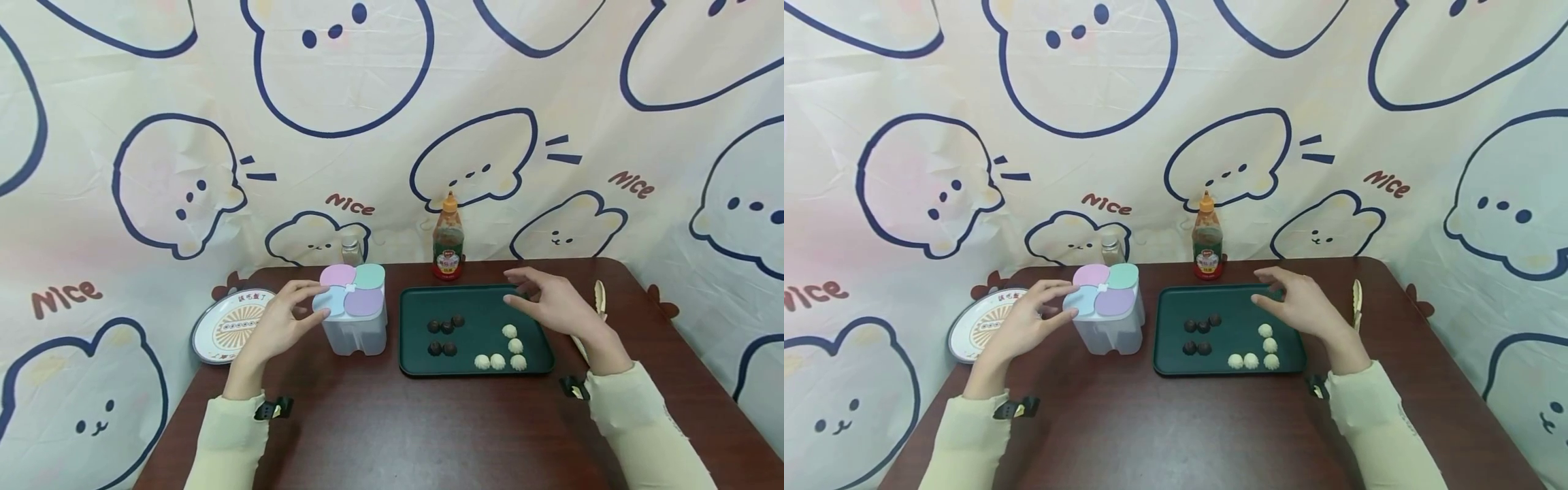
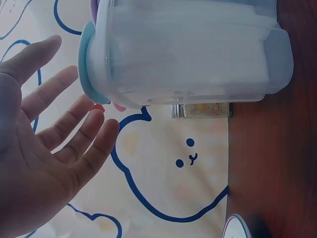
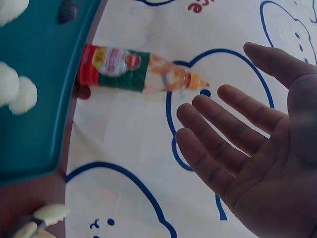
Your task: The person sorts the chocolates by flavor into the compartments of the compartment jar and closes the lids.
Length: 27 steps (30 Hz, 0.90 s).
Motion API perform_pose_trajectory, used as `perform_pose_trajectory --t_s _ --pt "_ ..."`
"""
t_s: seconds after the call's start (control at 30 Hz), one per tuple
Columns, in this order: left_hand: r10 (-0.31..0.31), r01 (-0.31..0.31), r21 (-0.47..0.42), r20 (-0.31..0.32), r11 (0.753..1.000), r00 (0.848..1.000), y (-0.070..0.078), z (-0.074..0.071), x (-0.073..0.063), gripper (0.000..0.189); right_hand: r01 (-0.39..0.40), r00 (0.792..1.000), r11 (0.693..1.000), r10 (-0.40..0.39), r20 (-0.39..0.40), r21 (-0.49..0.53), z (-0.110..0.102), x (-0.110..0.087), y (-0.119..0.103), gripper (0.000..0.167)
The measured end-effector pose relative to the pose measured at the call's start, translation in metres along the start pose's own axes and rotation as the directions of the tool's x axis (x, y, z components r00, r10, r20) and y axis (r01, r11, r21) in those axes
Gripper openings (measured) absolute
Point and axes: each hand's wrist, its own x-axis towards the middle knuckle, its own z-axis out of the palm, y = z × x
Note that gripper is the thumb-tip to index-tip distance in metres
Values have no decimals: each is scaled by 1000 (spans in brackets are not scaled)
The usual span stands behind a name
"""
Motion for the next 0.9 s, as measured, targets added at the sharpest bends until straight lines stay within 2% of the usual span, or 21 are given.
perform_pose_trajectory --t_s 0.63,0.9 --pt "0 0 -12 10 1000 1000 -3 9 -1 38 107 994 990 -108 7 87 46 15 -31 47" --pt "17 -17 -16 3 1000 1000 -3 10 -2 37 117 992 981 -122 24 158 57 18 -42 45"
